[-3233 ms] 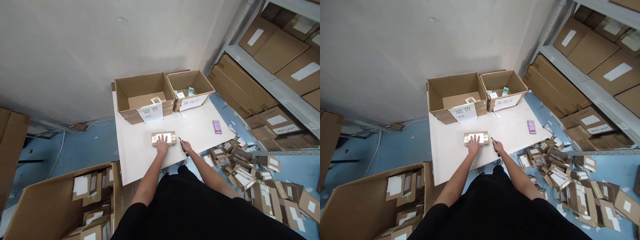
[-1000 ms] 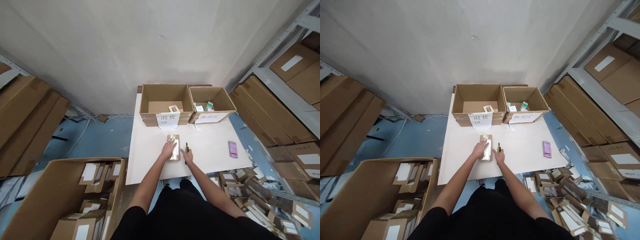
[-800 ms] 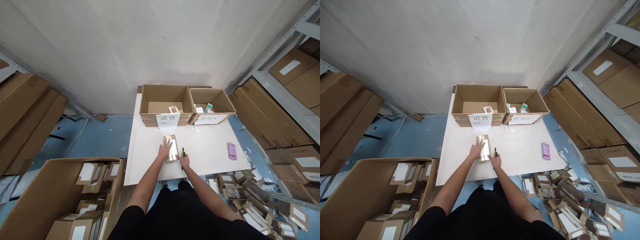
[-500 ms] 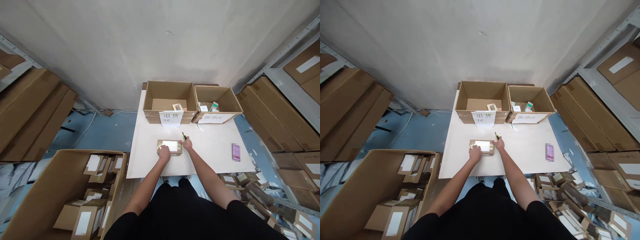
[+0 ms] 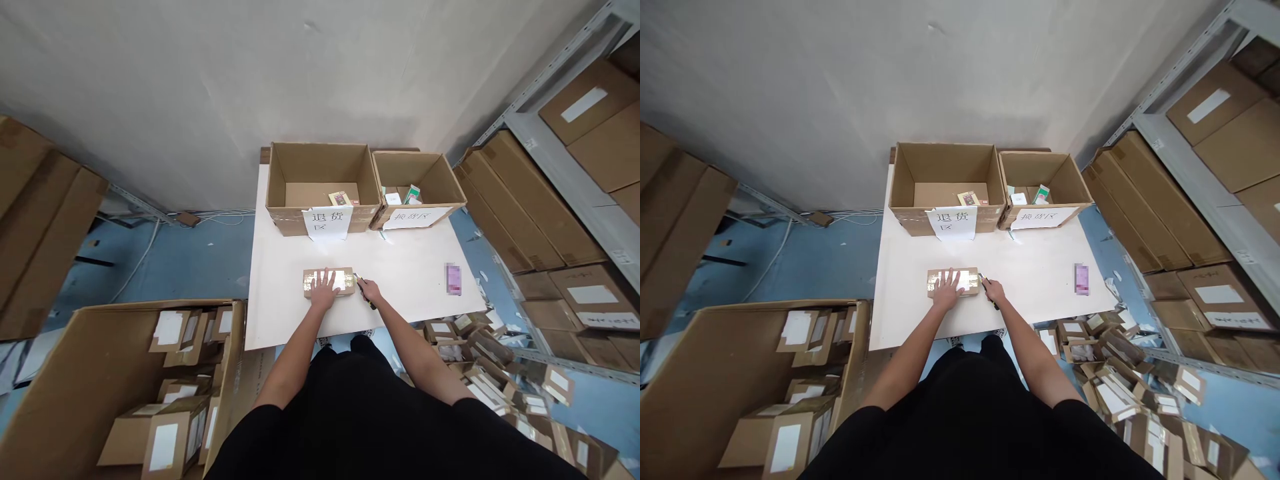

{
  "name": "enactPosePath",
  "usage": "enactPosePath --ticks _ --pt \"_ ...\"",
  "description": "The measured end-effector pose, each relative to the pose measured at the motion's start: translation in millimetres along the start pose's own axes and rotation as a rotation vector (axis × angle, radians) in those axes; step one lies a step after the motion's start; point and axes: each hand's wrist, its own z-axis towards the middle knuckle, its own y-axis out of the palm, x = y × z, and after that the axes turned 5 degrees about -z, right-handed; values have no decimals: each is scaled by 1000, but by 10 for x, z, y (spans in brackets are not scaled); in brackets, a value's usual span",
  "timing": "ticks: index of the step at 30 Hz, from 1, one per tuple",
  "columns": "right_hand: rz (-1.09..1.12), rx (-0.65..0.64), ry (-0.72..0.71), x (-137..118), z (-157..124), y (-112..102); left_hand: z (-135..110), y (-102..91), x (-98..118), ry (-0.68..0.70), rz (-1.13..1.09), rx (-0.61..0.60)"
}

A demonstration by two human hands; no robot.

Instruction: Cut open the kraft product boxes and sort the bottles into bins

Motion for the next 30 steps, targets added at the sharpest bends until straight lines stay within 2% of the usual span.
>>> enactPosePath --ticks 4,9,11,15,18,21,26,28,30 --pt "-52 -12 -27 -43 -26 -11 5 -10 17 -7 7 5" --pt "-91 -89 -12 242 -237 -56 -9 -2 20 3 -3 16" --pt "-91 -71 5 283 -261 -99 0 -4 20 0 -10 10" --pt "-61 46 8 98 -129 -138 25 -15 18 -4 -9 -7" --pt "-79 32 8 -85 -19 -80 16 -18 19 -11 4 -6" --pt "-87 -5 4 -110 -31 -30 -20 -11 20 -21 8 -7" --pt "-195 -111 -17 154 -221 -136 -36 -44 44 -5 8 18" --pt "-165 -74 17 290 -277 -182 8 -119 43 -6 24 4" --pt "-83 37 102 431 -307 -199 76 -233 6 12 45 -18"
